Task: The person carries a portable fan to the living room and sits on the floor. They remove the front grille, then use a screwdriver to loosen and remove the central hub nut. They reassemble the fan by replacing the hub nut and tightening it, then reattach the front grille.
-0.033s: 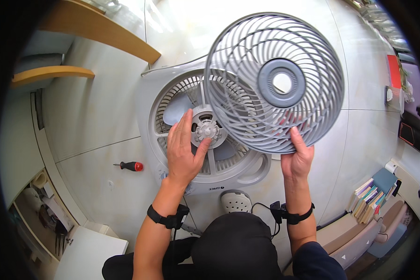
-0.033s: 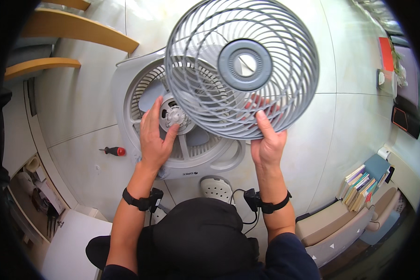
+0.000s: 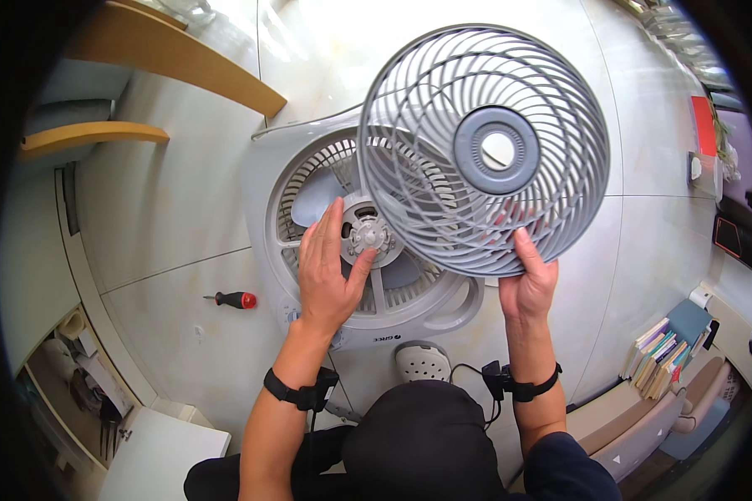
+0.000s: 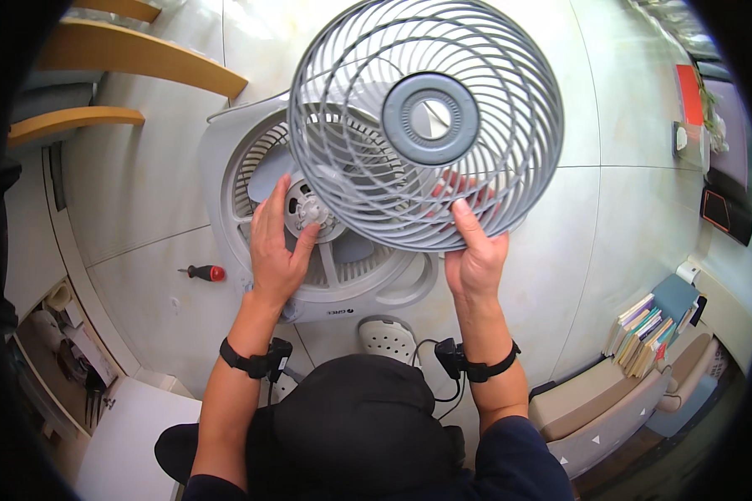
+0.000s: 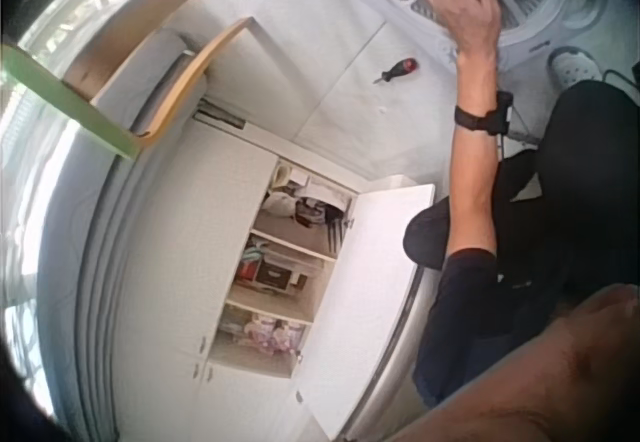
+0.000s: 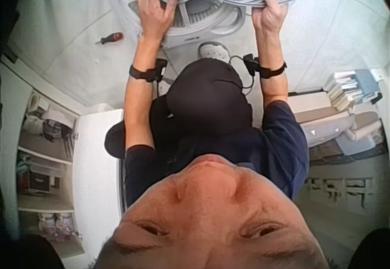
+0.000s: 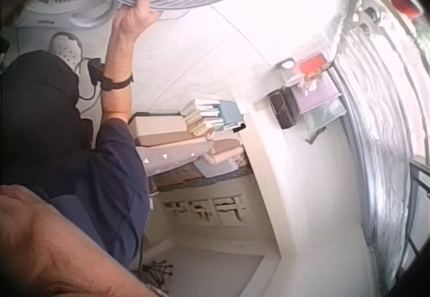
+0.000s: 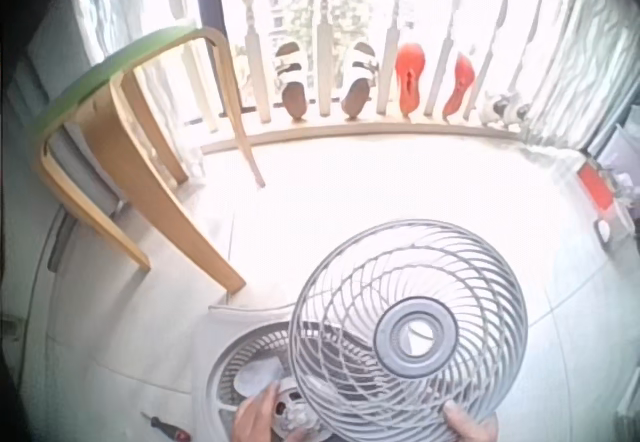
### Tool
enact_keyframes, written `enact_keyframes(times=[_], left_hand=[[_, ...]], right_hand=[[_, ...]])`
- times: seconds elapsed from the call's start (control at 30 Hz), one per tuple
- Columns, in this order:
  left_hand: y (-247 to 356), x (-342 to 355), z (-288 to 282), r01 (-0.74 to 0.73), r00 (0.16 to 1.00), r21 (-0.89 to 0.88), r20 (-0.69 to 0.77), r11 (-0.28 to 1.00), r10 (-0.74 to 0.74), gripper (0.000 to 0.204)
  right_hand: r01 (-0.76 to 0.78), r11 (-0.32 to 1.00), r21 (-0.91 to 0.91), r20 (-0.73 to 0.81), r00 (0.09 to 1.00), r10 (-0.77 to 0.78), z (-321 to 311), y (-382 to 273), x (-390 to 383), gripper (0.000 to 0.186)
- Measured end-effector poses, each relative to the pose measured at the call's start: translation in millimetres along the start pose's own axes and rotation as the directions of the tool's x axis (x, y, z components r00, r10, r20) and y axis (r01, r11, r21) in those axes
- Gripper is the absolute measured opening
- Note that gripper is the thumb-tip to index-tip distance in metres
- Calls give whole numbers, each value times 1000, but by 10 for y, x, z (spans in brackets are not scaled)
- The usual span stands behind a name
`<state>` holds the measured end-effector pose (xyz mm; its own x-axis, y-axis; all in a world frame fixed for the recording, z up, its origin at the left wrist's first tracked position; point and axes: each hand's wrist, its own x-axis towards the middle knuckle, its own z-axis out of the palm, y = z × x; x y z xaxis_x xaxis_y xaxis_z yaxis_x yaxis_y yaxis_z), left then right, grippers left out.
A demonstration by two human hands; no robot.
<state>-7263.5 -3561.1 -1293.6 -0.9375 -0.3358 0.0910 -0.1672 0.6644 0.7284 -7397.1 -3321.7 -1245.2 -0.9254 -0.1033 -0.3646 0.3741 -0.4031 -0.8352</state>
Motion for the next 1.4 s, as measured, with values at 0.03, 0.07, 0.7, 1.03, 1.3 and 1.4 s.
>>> enact_keyframes(times=[0.03,0.07,0.7,1.03,1.3,1.4], left_hand=[[11,-22,-2,27,999,13,23,1000,-27,74],[14,-9,-14,20,1000,18,19,1000,-20,73],[631,355,-929,410,803,-912,373,-23,-465,73],[-107,77,-980,446,770,-874,484,-192,-417,43],[-136,-422,-407,317,782,-940,336,-130,-525,76],[-46,-439,-281,341,761,-912,127,226,-636,66]], right_hand=[[-24,999,23,17,1000,23,20,4,-21,41],[-48,998,45,36,998,47,42,11,-38,40],[264,957,-120,404,893,-196,-47,31,-98,34],[514,762,-393,592,776,-218,46,33,259,66],[-303,951,69,500,835,230,-503,164,155,69],[-133,968,-215,311,930,197,-400,317,255,61]])
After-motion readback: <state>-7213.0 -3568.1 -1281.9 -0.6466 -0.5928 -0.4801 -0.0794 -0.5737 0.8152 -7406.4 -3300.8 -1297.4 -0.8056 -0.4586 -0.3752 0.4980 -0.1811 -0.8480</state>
